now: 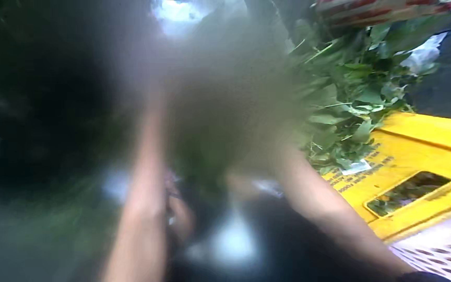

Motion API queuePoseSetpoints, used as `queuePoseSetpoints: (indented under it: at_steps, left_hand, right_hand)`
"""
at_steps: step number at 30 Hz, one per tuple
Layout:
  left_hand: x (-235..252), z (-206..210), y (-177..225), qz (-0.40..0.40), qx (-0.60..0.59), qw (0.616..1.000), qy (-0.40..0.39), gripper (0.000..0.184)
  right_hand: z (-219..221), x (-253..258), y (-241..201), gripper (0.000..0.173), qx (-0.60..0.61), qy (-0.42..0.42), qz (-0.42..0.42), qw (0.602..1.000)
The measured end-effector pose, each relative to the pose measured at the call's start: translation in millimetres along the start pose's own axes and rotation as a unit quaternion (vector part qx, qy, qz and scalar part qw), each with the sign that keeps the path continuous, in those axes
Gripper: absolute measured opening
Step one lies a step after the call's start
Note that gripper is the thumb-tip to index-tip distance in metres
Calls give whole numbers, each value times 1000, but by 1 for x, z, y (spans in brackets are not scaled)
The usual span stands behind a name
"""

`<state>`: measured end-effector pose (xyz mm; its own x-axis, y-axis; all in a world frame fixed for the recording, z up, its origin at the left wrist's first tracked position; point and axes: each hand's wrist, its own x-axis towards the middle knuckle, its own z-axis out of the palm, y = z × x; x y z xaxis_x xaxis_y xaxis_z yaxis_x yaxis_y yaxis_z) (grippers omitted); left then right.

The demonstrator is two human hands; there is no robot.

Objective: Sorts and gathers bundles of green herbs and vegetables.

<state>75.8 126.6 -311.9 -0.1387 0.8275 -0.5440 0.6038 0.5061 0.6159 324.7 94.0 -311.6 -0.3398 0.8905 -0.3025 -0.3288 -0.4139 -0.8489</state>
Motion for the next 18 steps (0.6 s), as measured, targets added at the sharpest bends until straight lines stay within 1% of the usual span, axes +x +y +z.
queuePoseSetpoints:
  at_steps: [1, 2, 4, 5, 6, 7, 8, 9, 10, 11, 12, 13, 14, 15, 16, 17, 18]
  left_hand:
    - [-4, 0, 0, 3, -15, 1000, -4, 73]
    - [-10, -3, 2, 7, -27, 1000, -6, 68]
    - [-23, -16, 7, 13, -34, 999, 31, 48]
    - [-36, -27, 6, 11, -60, 996, 59, 43]
    - [-50, -39, 1, 13, -102, 990, 91, 44]
    - [-67, -53, -4, 24, -159, 979, 125, 49]
    - [-88, -69, -8, 26, -214, 963, 162, 53]
    - [-110, -85, -12, 27, -269, 943, 196, 51]
    - [-133, -101, -17, 33, -317, 923, 217, 45]
    - [-155, -117, -20, 30, -349, 905, 243, 31]
    - [-175, -134, -19, 19, -369, 891, 264, 19]
    - [-191, -150, -12, 9, -367, 890, 270, 23]
    - [-205, -164, 1, -9, -334, 906, 262, 29]
    - [-215, -174, 10, -14, -307, 921, 238, 28]
    - [-219, -174, 30, -25, -268, 937, 224, 20]
    - [-216, -165, 47, -29, -216, 956, 195, 18]
    - [-202, -152, 54, -28, -158, 974, 159, 32]
  right_hand:
    - [-11, -13, -8, 43, 105, -38, 12, 994]
    - [-20, -24, -15, 42, 149, -53, 26, 987]
    - [-32, -36, -26, 40, 137, -57, 22, 989]
    - [-36, -40, -32, 42, 149, -82, 9, 985]
    - [-35, -43, -42, 44, 177, -107, 1, 978]
    - [-28, -46, -56, 43, 195, -108, 4, 975]
    - [-17, -50, -71, 35, 178, -69, 19, 981]
    - [-11, -52, -80, 24, 146, -24, 35, 988]
    - [-9, -51, -84, 20, 114, 22, 56, 992]
    - [-10, -50, -85, 21, 106, 44, 74, 991]
    - [-10, -51, -85, 27, 129, 44, 81, 987]
    - [-11, -52, -81, 39, 166, 27, 82, 982]
    - [-14, -52, -74, 54, 198, 2, 90, 976]
    - [-25, -52, -60, 71, 199, -66, 96, 973]
    - [-27, -52, -50, 80, 159, -74, 120, 977]
    - [-20, -51, -45, 79, 82, -17, 152, 985]
    - [-6, -46, -40, 71, -30, 71, 181, 980]
